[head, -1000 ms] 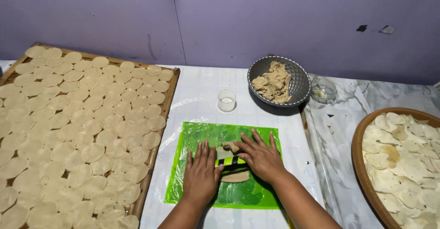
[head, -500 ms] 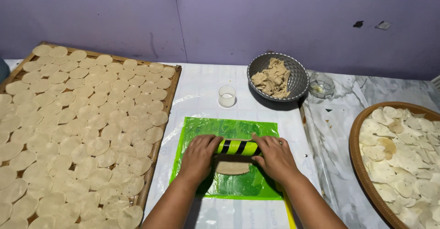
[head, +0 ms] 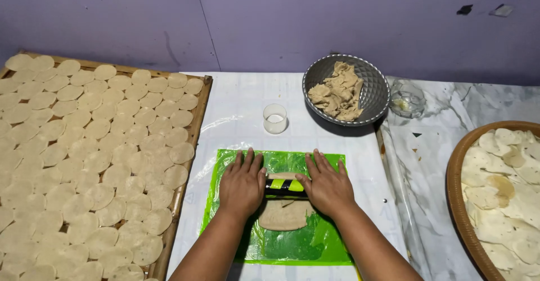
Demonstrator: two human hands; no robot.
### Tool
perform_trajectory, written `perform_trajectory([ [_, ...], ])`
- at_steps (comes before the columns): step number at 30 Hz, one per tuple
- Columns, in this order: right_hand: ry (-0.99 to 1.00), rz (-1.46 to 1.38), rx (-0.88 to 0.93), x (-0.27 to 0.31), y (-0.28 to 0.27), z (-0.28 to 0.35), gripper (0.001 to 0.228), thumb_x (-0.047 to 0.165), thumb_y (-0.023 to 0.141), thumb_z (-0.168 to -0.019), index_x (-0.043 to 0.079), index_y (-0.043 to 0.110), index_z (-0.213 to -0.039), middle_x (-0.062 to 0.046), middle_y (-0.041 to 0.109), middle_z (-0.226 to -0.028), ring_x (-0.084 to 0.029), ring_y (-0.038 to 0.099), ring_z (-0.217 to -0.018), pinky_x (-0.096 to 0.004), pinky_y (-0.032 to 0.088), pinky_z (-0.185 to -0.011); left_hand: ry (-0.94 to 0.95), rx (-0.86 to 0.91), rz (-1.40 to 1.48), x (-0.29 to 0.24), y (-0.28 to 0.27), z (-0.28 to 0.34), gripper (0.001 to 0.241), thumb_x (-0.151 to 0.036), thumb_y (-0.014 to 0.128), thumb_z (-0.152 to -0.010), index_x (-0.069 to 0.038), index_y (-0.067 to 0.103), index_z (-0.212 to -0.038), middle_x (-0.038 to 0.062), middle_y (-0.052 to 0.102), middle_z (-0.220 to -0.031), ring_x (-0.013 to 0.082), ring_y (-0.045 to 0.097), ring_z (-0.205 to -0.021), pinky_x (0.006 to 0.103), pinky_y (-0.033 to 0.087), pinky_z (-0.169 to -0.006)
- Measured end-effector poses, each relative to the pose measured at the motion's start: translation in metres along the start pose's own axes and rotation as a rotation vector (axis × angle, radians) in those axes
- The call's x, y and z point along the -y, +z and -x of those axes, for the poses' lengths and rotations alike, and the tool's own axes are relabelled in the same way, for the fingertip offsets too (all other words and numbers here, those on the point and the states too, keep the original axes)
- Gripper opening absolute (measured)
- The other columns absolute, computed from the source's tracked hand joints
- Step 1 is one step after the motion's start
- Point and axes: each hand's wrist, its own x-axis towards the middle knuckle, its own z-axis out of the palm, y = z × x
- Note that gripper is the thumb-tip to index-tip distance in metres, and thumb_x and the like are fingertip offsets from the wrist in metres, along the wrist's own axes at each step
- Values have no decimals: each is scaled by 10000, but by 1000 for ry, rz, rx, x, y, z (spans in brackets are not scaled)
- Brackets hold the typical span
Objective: Rolling out dough on a flat surface to prepare it for cutting into cracker shapes.
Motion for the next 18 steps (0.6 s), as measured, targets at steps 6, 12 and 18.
perform_trajectory([
  [6,29,-18,8,-11,-10,-51,684,609,114,-1058,265,230,-1637,-79,162,-1727,-232,142,-1595,-611,78,-1251,-80,176,44,3,-12,-61,642,-455,178,-1060,-184,236,-1639,90,158,-1738,291,106,-1607,553,35,-1280],
  [12,69,-28,-98,-8,-20,-65,676,571,182,-1074,188,307,-1616,-116,220,-1711,-252,171,-1592,-591,81,-1260,-127,123,92,0,-27,-76,671,-447,196,-1057,-131,205,-1649,111,113,-1745,282,48,-1616,548,-47,-1277],
  [18,66,-34,-22,1,-13,-37,701,587,170,-1057,197,286,-1627,-141,126,-1729,-270,80,-1604,-615,41,-1245,-102,72,94,-4,-22,-36,635,-391,223,-1031,-179,289,-1626,90,174,-1735,287,81,-1610,567,-43,-1266],
])
